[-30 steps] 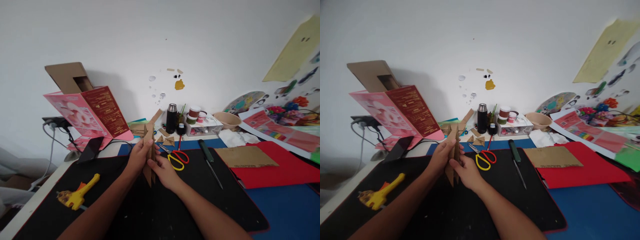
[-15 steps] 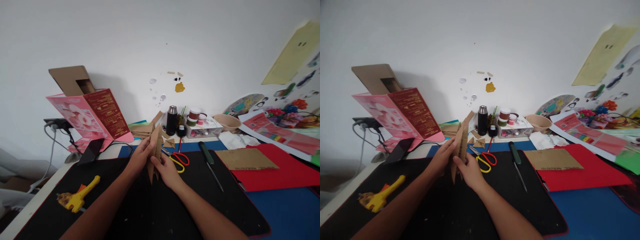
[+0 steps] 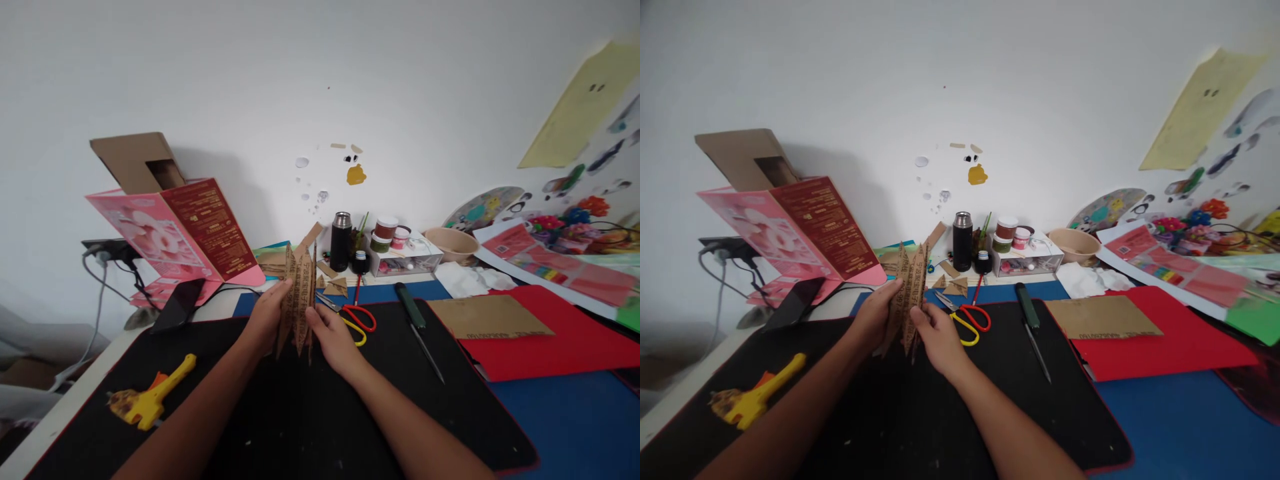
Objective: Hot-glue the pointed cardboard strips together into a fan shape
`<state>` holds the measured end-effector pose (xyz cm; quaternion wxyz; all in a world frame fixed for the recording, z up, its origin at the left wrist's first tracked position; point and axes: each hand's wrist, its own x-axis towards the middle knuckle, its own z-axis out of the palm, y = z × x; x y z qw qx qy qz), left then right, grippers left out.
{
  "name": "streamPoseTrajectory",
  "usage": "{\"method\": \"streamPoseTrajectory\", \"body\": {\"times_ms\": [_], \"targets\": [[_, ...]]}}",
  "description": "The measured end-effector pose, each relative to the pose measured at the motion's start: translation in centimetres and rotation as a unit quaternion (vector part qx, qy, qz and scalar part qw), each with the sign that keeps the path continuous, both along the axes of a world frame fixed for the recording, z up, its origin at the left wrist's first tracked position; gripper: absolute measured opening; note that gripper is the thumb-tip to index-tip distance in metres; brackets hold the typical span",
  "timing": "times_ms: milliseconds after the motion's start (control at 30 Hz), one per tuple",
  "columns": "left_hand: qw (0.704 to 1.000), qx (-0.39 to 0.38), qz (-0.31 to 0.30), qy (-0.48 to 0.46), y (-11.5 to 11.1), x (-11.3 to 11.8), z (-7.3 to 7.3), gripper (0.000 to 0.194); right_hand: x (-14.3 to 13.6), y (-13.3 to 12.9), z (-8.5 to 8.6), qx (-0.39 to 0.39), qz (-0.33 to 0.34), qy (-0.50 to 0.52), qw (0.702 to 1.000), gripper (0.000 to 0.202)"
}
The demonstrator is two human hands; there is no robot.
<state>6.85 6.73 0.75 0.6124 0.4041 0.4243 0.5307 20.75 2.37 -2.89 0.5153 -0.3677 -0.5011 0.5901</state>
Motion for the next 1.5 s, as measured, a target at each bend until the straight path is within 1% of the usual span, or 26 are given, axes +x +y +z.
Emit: {"method": "streamPoseTrajectory", "body": {"times_ms": [100, 200, 267, 367, 433, 533, 633, 767, 867, 1033, 1200, 1267, 1367, 1500], "targets": [[1.000, -0.020, -0.016, -0.015, 0.0, 0.2, -0.3, 0.040, 0.4, 0.3, 0.1, 0.001, -0.023, 0.000, 1.000, 0.055], [0.998, -0.050, -0.036, -0.035, -0.3, 0.4, -0.1, 0.039, 0.6, 0.5, 0.1, 0.000, -0.032, 0.021, 0.999, 0.056], [0.993, -0.079, -0.067, -0.050, -0.4, 0.5, 0.2, 0.045, 0.7, 0.6, 0.1, -0.010, -0.028, 0.037, 0.999, 0.058], [0.982, -0.107, -0.133, -0.075, -0.5, 0.4, 0.4, 0.058, 0.7, 0.7, 0.0, -0.032, -0.014, 0.055, 0.998, 0.059], [0.978, -0.120, -0.151, -0.078, -0.5, 0.3, 0.4, 0.058, 0.7, 0.7, 0.0, -0.037, -0.007, 0.063, 0.997, 0.059], [0.974, -0.150, -0.153, -0.078, -0.5, 0.3, 0.3, 0.057, 0.7, 0.6, 0.1, -0.043, 0.008, 0.079, 0.996, 0.060], [0.967, -0.173, -0.155, -0.105, -0.5, 0.4, 0.4, 0.060, 0.6, 0.5, 0.2, -0.058, 0.023, 0.100, 0.993, 0.061], [0.966, -0.189, -0.129, -0.118, -0.4, 0.5, 0.5, 0.063, 0.6, 0.6, 0.3, -0.060, 0.012, 0.119, 0.991, 0.060], [0.968, -0.180, -0.116, -0.131, -0.4, 0.5, 0.4, 0.065, 0.7, 0.7, 0.0, -0.070, 0.004, 0.117, 0.991, 0.057], [0.966, -0.162, -0.125, -0.155, -0.5, 0.6, 0.2, 0.060, 0.8, 0.8, -0.2, -0.078, -0.001, 0.113, 0.991, 0.055], [0.968, -0.175, -0.100, -0.151, -0.9, 1.3, 0.5, 0.063, 0.7, 0.8, -0.1, -0.072, 0.015, 0.114, 0.991, 0.051], [0.968, -0.172, -0.116, -0.139, -1.1, 1.4, 0.3, 0.063, 0.7, 0.9, -0.2, -0.064, 0.012, 0.095, 0.993, 0.051], [0.970, -0.143, -0.150, -0.124, -1.2, 1.4, -0.2, 0.060, 0.6, 1.0, -0.5, -0.062, 0.007, 0.080, 0.995, 0.053], [0.975, -0.124, -0.141, -0.115, -1.5, 1.6, -0.5, 0.053, 0.4, 1.0, -0.4, -0.058, -0.007, 0.065, 0.996, 0.054]]}}
